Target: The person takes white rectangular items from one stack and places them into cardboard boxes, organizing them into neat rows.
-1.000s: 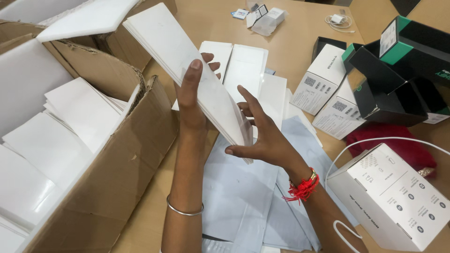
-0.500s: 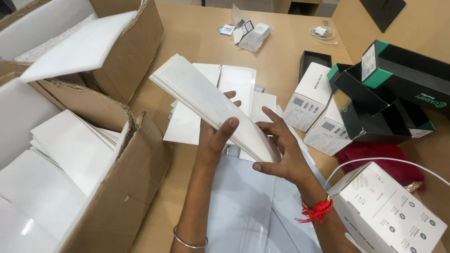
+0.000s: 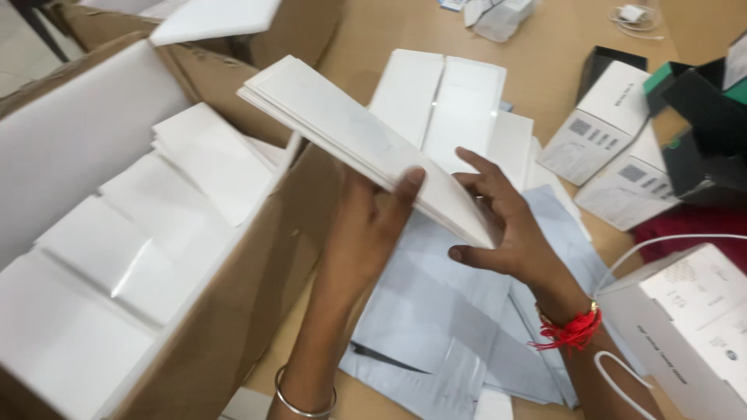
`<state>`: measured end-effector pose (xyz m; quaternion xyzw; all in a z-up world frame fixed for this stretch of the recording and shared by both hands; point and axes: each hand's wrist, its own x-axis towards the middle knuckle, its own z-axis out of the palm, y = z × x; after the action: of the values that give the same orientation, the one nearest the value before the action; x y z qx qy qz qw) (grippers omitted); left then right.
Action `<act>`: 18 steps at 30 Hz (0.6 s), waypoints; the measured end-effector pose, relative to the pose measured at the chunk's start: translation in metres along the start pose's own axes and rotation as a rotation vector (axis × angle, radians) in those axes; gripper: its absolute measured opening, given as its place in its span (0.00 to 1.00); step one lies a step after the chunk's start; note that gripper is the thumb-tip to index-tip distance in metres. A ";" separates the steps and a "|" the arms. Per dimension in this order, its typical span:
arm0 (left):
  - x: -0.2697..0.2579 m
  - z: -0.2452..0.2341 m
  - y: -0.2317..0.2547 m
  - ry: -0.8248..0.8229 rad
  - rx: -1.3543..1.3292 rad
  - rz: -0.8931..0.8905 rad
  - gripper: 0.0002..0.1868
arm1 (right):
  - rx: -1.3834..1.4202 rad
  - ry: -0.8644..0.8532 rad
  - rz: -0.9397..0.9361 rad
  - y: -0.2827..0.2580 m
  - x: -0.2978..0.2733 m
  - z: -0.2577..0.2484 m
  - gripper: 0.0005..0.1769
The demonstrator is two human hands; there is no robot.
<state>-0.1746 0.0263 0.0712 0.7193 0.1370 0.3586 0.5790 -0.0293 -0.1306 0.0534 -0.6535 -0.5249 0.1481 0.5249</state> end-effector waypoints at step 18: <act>-0.144 -0.128 0.026 0.243 1.309 -0.150 0.25 | -0.414 -0.225 -0.357 -0.080 0.132 0.154 0.44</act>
<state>-0.3686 0.0248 0.0526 0.8651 0.4403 0.2388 0.0269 -0.1324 0.0539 0.1052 -0.6235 -0.7055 0.0146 0.3366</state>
